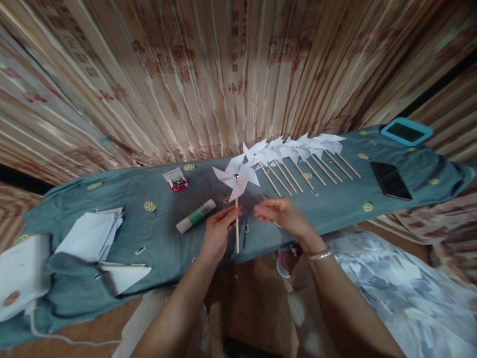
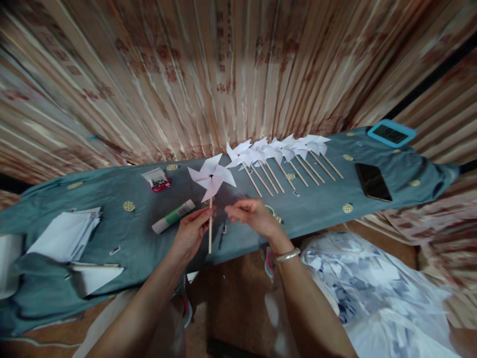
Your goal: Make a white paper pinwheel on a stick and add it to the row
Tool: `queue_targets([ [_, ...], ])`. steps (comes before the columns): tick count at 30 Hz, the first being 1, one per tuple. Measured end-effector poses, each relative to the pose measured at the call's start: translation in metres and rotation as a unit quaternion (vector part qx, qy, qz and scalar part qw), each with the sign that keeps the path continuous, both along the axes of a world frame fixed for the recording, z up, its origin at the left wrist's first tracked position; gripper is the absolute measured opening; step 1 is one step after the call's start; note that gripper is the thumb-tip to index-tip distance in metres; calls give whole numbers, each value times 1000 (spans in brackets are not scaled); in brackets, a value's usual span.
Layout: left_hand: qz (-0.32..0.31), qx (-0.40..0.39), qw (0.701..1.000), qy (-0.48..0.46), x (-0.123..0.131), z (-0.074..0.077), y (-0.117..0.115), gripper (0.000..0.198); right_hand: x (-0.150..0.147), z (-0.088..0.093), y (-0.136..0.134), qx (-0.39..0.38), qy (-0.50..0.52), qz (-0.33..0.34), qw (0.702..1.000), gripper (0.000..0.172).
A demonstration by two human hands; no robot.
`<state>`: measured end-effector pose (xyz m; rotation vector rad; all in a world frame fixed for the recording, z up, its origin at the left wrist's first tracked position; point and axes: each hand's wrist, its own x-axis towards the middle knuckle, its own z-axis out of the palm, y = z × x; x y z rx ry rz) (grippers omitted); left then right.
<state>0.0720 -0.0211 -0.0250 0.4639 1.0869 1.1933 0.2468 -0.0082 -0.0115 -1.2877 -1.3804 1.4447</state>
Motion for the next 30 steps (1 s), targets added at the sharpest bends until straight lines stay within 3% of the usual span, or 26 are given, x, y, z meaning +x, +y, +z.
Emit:
queue_targets([
  [3, -24, -12, 1000, 14, 3, 1, -4, 33, 21, 4, 15, 70, 67, -197, 976, 35],
  [6, -55, -18, 998, 28, 5, 3, -9, 32, 28, 3, 26, 95, 119, -272, 950, 36],
  [13, -87, -19, 995, 42, 7, 3, -11, 28, 24, 5, 29, 16, 132, -222, 966, 41],
  [30, -39, 14, 996, 83, 7, -6, -6, 31, 11, 5, 21, -8, 133, -165, 977, 41],
])
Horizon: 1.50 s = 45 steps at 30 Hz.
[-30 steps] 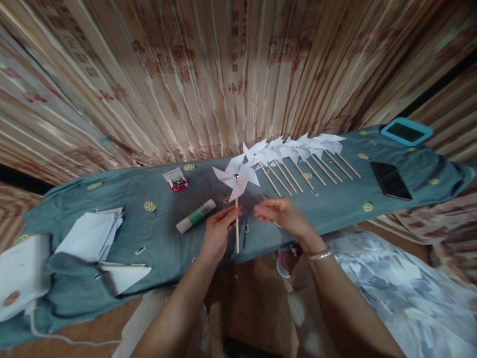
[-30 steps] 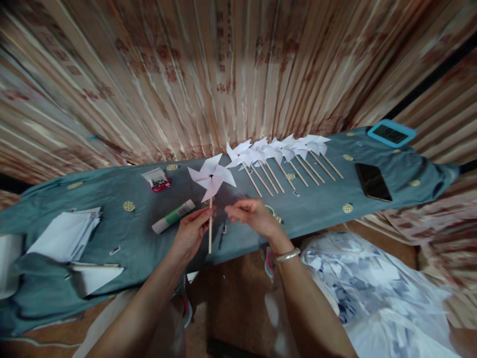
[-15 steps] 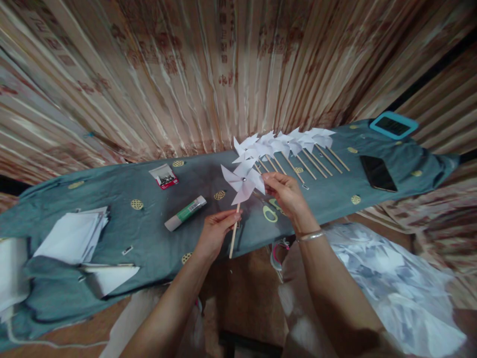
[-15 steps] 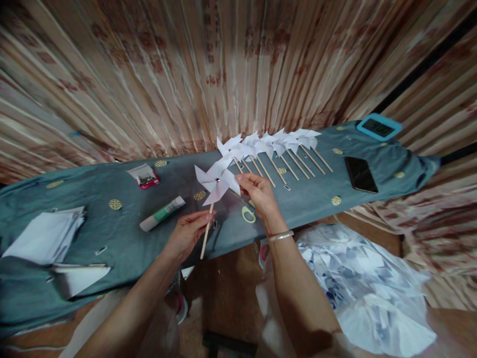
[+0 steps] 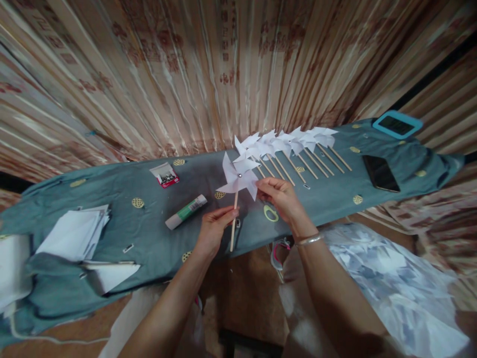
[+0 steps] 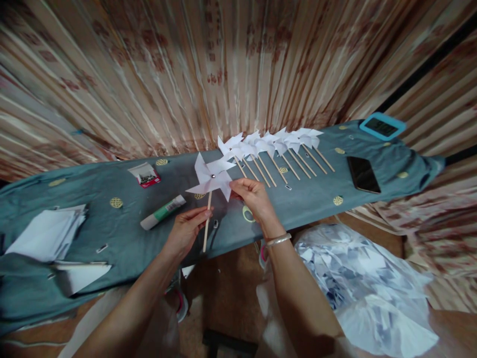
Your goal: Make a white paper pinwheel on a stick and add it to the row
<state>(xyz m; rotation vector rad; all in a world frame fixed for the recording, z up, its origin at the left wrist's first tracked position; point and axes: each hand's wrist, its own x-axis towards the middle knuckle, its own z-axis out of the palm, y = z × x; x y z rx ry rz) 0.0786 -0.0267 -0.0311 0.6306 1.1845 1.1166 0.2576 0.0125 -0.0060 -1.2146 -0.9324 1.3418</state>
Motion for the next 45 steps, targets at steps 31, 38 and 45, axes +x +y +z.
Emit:
queue_targets([
  [31, 10, -18, 999, -40, -1, 7, 0, 35, -21, 2, -5, -41, 70, 9, 997, 53],
  [38, 5, -29, 999, -40, 2, 12, -2, 40, -22, 3, -7, -37, 104, 2, 994, 44],
  [45, 4, -22, 999, -34, 2, 8, -2, 38, -23, 1, -8, -48, 109, 7, 993, 39],
])
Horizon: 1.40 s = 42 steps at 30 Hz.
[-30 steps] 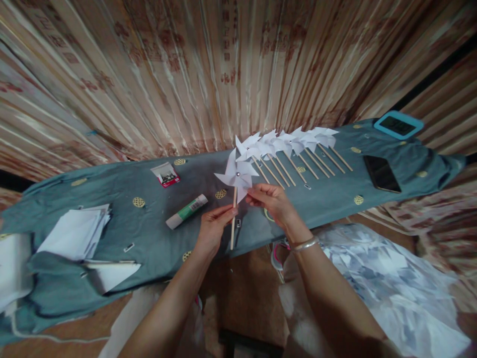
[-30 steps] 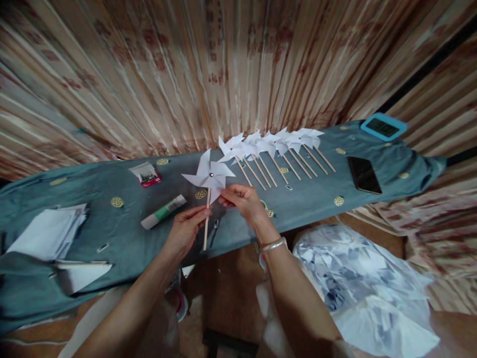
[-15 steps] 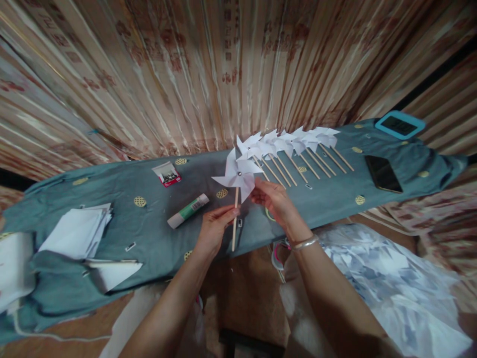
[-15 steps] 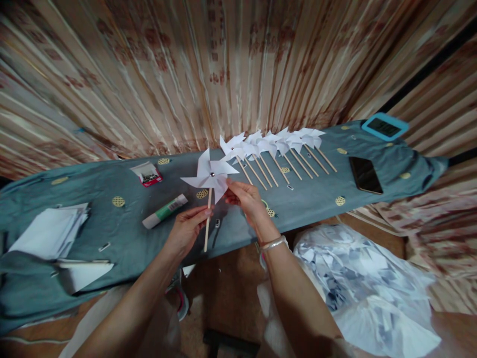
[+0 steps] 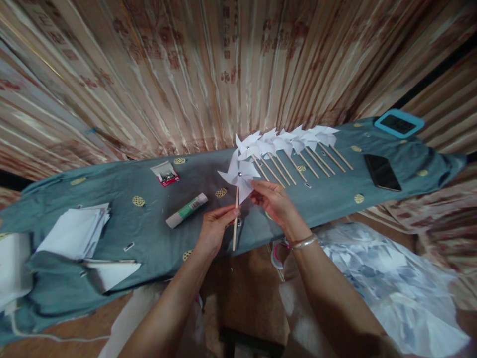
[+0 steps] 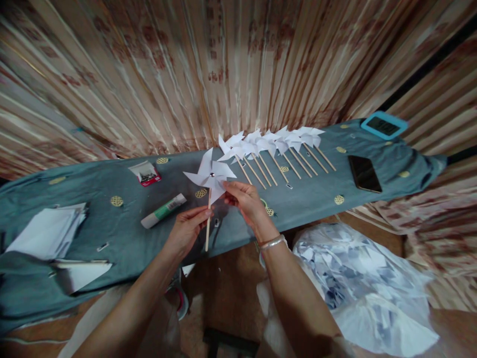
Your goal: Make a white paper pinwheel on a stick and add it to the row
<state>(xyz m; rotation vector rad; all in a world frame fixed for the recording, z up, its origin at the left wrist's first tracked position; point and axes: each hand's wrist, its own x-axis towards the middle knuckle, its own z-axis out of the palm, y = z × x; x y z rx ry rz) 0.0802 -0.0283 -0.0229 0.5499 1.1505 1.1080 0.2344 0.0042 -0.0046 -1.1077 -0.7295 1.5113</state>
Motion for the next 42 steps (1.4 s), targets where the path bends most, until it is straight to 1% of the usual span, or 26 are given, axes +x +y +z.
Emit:
queue_targets([
  [8, -3, 8, 1000, 1, 0, 0, 0, 35, 4, 3, 2, 0, 15, -5, 1000, 39],
  [14, -14, -6, 1000, -14, 0, 3, -1, 37, 3, 0, 2, -36, 47, -6, 998, 44],
  [19, -43, -1, 999, -12, -2, 1, -2, 34, 6, -1, 3, -4, 102, -17, 995, 43],
  [23, -68, -6, 997, -23, -3, 0, -4, 33, 8, 2, 3, 24, 127, 16, 991, 38],
  [26, -91, -11, 995, -33, -3, 0, -5, 35, 9, 4, 3, 29, 140, 43, 989, 35],
  [32, -111, -7, 993, -31, -2, 1, -7, 35, 7, 4, 2, 17, 134, 44, 990, 30],
  [37, -108, -9, 993, -35, -2, 2, -7, 33, 5, 5, 1, 14, 105, 15, 994, 25],
  [42, -106, -9, 994, -37, -2, 3, -7, 33, 4, 5, 0, 6, 94, -4, 996, 26],
])
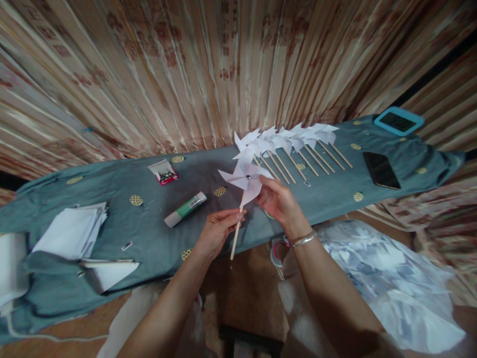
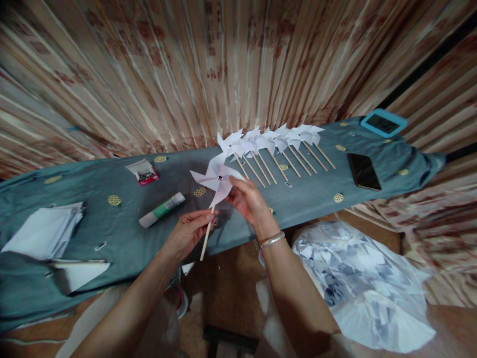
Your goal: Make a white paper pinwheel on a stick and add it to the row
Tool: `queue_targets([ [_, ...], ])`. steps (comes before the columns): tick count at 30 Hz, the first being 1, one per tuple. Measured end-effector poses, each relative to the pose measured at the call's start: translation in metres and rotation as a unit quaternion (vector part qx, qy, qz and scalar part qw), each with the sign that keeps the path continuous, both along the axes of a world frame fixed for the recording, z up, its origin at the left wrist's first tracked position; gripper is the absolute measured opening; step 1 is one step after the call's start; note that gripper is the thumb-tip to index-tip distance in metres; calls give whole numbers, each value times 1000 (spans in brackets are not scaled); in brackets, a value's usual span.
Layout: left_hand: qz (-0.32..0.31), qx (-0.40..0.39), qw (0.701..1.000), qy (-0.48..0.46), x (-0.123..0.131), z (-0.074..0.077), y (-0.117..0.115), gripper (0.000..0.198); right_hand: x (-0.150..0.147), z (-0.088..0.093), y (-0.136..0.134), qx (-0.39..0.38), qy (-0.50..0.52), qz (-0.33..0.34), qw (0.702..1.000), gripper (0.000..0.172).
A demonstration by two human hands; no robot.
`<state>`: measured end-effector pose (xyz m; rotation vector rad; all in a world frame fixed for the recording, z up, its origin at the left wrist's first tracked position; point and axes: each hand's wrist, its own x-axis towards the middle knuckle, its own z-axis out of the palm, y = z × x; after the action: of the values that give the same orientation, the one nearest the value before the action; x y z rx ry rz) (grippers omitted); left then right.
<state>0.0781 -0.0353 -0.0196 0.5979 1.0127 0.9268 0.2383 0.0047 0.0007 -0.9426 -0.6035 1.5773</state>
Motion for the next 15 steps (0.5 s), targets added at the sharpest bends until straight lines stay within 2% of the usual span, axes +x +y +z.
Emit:
queue_targets([
  [9, 32, -11, 999, -4, 2, 3, 2, 36, -2, -2, -4, 28, 8, 12, 1000, 30],
  [15, 67, -9, 998, 11, 1, 3, 5, 38, -2, -3, -3, 22, -36, -23, 999, 34],
])
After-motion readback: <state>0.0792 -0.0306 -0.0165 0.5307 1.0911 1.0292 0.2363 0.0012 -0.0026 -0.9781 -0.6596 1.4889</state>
